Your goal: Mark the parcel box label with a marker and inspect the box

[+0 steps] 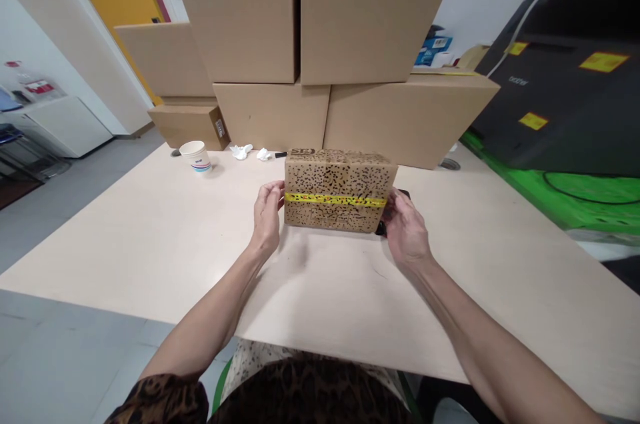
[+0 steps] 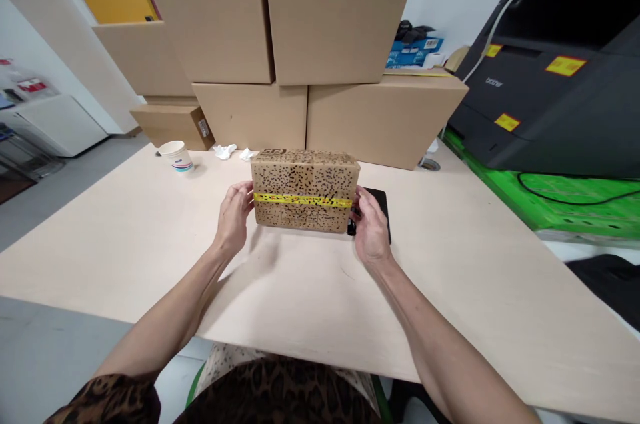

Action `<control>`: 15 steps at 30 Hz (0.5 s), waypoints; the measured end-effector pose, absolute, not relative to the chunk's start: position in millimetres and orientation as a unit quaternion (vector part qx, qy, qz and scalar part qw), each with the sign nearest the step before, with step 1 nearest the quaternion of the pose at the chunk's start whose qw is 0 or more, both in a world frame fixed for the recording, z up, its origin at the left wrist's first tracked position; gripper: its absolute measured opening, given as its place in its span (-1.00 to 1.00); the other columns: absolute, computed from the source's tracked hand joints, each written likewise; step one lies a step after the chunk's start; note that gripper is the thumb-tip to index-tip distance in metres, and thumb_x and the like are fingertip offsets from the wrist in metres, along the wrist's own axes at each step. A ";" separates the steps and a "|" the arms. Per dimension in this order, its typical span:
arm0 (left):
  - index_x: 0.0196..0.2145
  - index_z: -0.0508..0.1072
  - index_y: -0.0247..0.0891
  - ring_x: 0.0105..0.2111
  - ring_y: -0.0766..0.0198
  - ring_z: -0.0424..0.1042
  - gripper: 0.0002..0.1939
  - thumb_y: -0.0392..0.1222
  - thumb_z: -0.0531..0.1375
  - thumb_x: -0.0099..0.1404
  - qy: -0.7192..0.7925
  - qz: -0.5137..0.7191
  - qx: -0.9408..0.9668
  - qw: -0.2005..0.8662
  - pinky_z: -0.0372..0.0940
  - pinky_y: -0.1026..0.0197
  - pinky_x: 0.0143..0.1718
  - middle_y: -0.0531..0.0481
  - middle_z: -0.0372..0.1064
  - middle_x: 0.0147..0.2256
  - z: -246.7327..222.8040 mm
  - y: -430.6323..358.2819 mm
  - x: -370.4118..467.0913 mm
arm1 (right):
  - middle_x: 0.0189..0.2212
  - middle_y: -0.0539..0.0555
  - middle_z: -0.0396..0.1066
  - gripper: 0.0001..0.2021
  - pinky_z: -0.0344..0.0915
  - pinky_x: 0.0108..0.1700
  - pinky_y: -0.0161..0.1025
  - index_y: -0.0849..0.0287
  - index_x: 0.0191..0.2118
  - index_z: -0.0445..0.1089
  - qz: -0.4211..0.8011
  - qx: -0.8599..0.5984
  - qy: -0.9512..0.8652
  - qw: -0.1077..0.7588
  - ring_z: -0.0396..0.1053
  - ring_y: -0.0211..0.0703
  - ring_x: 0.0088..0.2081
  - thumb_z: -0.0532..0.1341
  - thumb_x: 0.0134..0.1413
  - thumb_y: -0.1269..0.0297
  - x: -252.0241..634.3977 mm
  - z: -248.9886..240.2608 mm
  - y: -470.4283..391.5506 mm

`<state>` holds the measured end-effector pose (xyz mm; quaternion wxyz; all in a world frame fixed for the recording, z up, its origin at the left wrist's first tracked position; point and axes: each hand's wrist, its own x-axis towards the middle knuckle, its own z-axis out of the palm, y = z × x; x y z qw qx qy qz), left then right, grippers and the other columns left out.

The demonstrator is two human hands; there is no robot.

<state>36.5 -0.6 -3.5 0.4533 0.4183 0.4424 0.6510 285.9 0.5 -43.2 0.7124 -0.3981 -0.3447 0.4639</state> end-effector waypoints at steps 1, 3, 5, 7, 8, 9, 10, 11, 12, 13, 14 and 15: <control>-0.06 0.46 -0.20 0.11 0.03 0.49 -0.61 0.15 0.18 0.36 0.450 0.646 0.421 0.450 0.31 -0.07 0.17 -0.19 0.53 0.07 -2.2 -1.1 36.5 | -0.10 0.00 0.58 -0.61 0.36 -0.04 -0.10 0.00 -0.12 0.58 0.463 -0.405 -0.341 0.711 0.46 -0.02 -0.02 0.41 -0.03 -0.09 286.2 -44.9 1.3; 0.01 0.50 -0.18 0.15 -0.01 0.45 -0.42 0.35 0.05 0.41 0.449 0.631 0.441 0.453 0.31 -0.08 0.17 -0.19 0.51 0.12 -0.1 -2.4 37.1 | -0.13 -0.02 0.58 -0.63 0.35 -0.10 -0.14 -0.01 -0.15 0.59 0.461 -0.417 -0.334 0.708 0.46 -0.05 -0.06 0.41 -0.03 -0.09 286.0 -47.2 1.8; -0.01 0.54 -0.16 0.19 -0.03 0.43 -0.31 0.46 -0.02 0.40 0.433 0.623 0.458 0.464 0.31 -0.09 0.18 -0.18 0.53 0.12 1.2 -3.1 38.0 | -0.14 -0.05 0.58 -0.64 0.32 -0.14 -0.17 -0.03 -0.15 0.59 0.462 -0.418 -0.336 0.707 0.45 -0.08 -0.08 0.41 -0.03 -0.09 285.0 -47.1 0.8; -0.07 0.57 -0.15 0.20 -0.04 0.43 -0.28 0.50 -0.03 0.37 0.413 0.630 0.455 0.475 0.31 -0.09 0.19 -0.16 0.56 0.08 2.0 -2.8 38.6 | -0.12 -0.06 0.58 -0.65 0.31 -0.16 -0.19 -0.06 -0.15 0.59 0.465 -0.409 -0.343 0.706 0.44 -0.09 -0.06 0.40 -0.01 -0.11 283.9 -44.3 -1.1; -0.11 0.57 -0.15 0.21 -0.03 0.43 -0.28 0.52 -0.03 0.36 0.404 0.637 0.449 0.479 0.31 -0.09 0.20 -0.15 0.57 0.07 2.6 -2.4 38.6 | -0.11 -0.07 0.57 -0.65 0.32 -0.16 -0.20 -0.08 -0.16 0.59 0.467 -0.402 -0.349 0.706 0.43 -0.10 -0.06 0.39 -0.01 -0.13 283.6 -42.3 -2.0; -0.14 0.57 -0.14 0.21 -0.02 0.43 -0.28 0.53 -0.03 0.35 0.398 0.644 0.441 0.482 0.31 -0.10 0.21 -0.14 0.58 0.06 3.4 -1.9 38.3 | -0.11 -0.07 0.57 -0.67 0.32 -0.17 -0.21 -0.10 -0.17 0.58 0.468 -0.394 -0.355 0.707 0.43 -0.10 -0.05 0.38 0.00 -0.14 283.4 -40.3 -2.7; -0.18 0.57 -0.13 0.21 -0.01 0.44 -0.29 0.54 -0.03 0.34 0.394 0.651 0.434 0.483 0.30 -0.11 0.22 -0.14 0.58 0.05 4.4 -1.5 37.8 | -0.11 -0.08 0.57 -0.68 0.33 -0.17 -0.21 -0.12 -0.18 0.58 0.467 -0.388 -0.361 0.708 0.43 -0.10 -0.05 0.37 0.00 -0.14 283.4 -38.3 -3.0; -0.22 0.55 -0.13 0.20 -0.01 0.44 -0.30 0.54 -0.02 0.34 0.391 0.657 0.428 0.483 0.29 -0.12 0.23 -0.13 0.58 0.06 5.7 -1.2 37.0 | -0.12 -0.08 0.56 -0.70 0.35 -0.16 -0.22 -0.14 -0.19 0.57 0.466 -0.382 -0.365 0.710 0.43 -0.10 -0.06 0.37 0.01 -0.15 283.6 -36.8 -3.0; -0.26 0.54 -0.13 0.20 0.00 0.44 -0.31 0.54 -0.02 0.34 0.391 0.660 0.424 0.481 0.28 -0.13 0.25 -0.12 0.57 0.07 7.1 -1.0 36.1 | -0.13 -0.07 0.56 -0.70 0.36 -0.16 -0.22 -0.14 -0.20 0.56 0.464 -0.377 -0.366 0.713 0.43 -0.10 -0.06 0.37 0.01 -0.15 284.0 -35.8 -2.6; -0.31 0.51 -0.14 0.20 0.00 0.45 -0.32 0.53 0.00 0.33 0.394 0.663 0.420 0.479 0.26 -0.14 0.26 -0.11 0.57 0.08 8.5 -1.1 35.1 | -0.14 -0.07 0.55 -0.71 0.36 -0.16 -0.21 -0.13 -0.21 0.55 0.464 -0.372 -0.363 0.717 0.43 -0.09 -0.07 0.36 0.01 -0.15 284.4 -35.5 -2.0; -0.34 0.49 -0.15 0.20 -0.01 0.45 -0.33 0.53 0.02 0.33 0.398 0.664 0.417 0.477 0.25 -0.16 0.28 -0.12 0.56 0.08 9.8 -1.2 34.1 | -0.16 -0.06 0.55 -0.71 0.36 -0.17 -0.21 -0.12 -0.23 0.54 0.464 -0.369 -0.358 0.721 0.43 -0.09 -0.08 0.37 0.02 -0.15 284.9 -35.6 -1.1; -0.34 0.48 -0.16 0.21 -0.02 0.44 -0.34 0.52 0.04 0.32 0.403 0.662 0.414 0.477 0.25 -0.17 0.28 -0.13 0.56 0.09 10.8 -1.5 33.1 | -0.18 -0.06 0.54 -0.70 0.36 -0.18 -0.21 -0.09 -0.25 0.52 0.467 -0.366 -0.351 0.724 0.43 -0.09 -0.10 0.37 0.02 -0.16 285.4 -36.2 -0.2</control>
